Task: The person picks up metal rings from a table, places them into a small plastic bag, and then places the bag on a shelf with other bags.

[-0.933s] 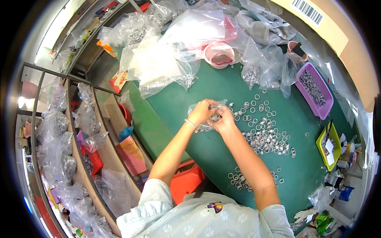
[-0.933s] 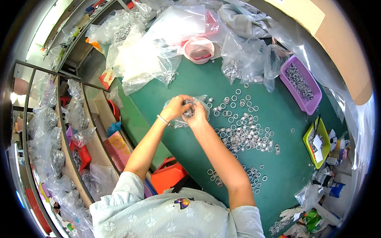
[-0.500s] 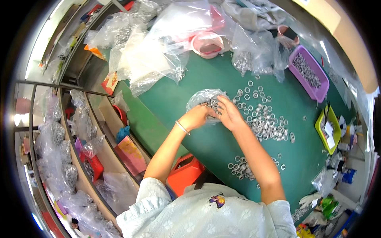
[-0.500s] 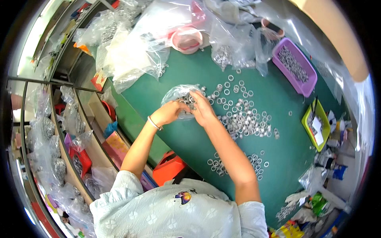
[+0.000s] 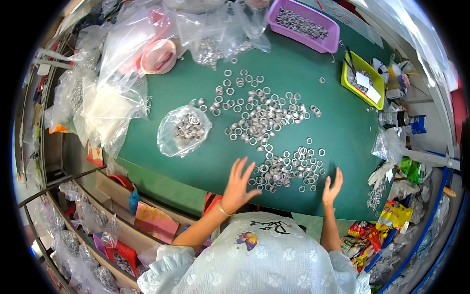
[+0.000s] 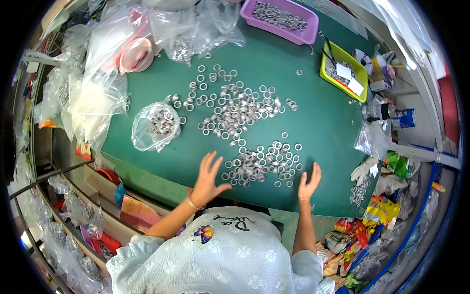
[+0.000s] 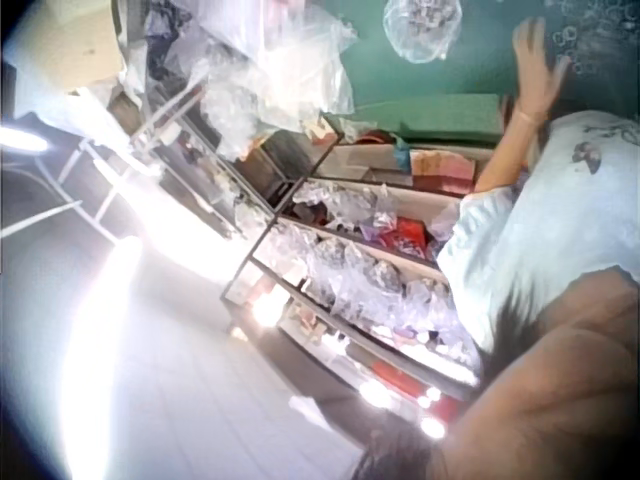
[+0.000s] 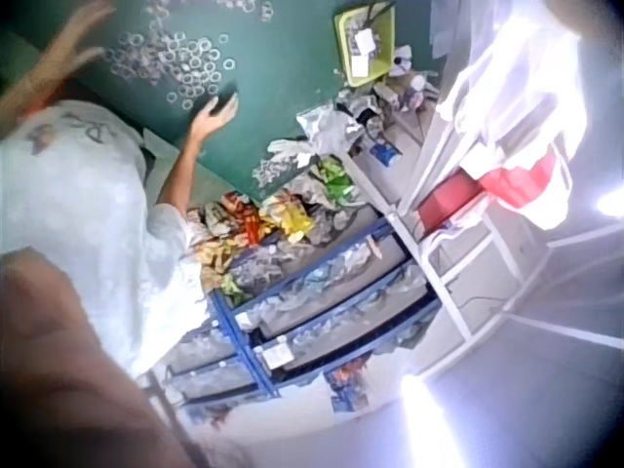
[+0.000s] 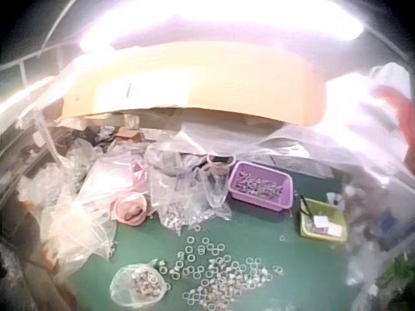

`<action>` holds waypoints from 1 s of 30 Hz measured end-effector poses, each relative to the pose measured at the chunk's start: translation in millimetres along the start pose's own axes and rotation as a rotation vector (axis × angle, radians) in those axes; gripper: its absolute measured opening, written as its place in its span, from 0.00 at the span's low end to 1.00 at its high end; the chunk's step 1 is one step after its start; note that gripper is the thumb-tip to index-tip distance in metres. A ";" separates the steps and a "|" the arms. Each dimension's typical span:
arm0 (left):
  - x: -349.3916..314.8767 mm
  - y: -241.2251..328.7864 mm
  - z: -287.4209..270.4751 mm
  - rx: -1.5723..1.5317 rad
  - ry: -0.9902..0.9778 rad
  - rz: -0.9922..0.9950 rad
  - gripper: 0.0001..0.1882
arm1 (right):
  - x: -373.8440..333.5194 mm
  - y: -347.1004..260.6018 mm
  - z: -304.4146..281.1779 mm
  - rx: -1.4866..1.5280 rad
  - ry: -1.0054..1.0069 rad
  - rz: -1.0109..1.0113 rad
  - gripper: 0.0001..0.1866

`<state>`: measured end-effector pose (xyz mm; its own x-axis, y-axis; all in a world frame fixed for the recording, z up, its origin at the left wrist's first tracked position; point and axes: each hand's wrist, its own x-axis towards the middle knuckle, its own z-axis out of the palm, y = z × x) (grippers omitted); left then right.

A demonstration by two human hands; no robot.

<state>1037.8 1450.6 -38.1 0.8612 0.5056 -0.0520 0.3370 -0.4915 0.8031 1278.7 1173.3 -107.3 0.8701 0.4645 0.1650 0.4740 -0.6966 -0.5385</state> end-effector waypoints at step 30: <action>41.2 2.6 179.2 -0.110 0.639 0.008 0.27 | -9.0 -85.5 99.2 0.850 -0.113 0.195 0.08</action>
<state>1142.3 1343.1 -144.5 0.4560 0.8414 0.2900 0.2613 -0.4381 0.8601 1216.9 1282.9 -144.8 0.8852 0.4622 -0.0529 0.0177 -0.1471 -0.9890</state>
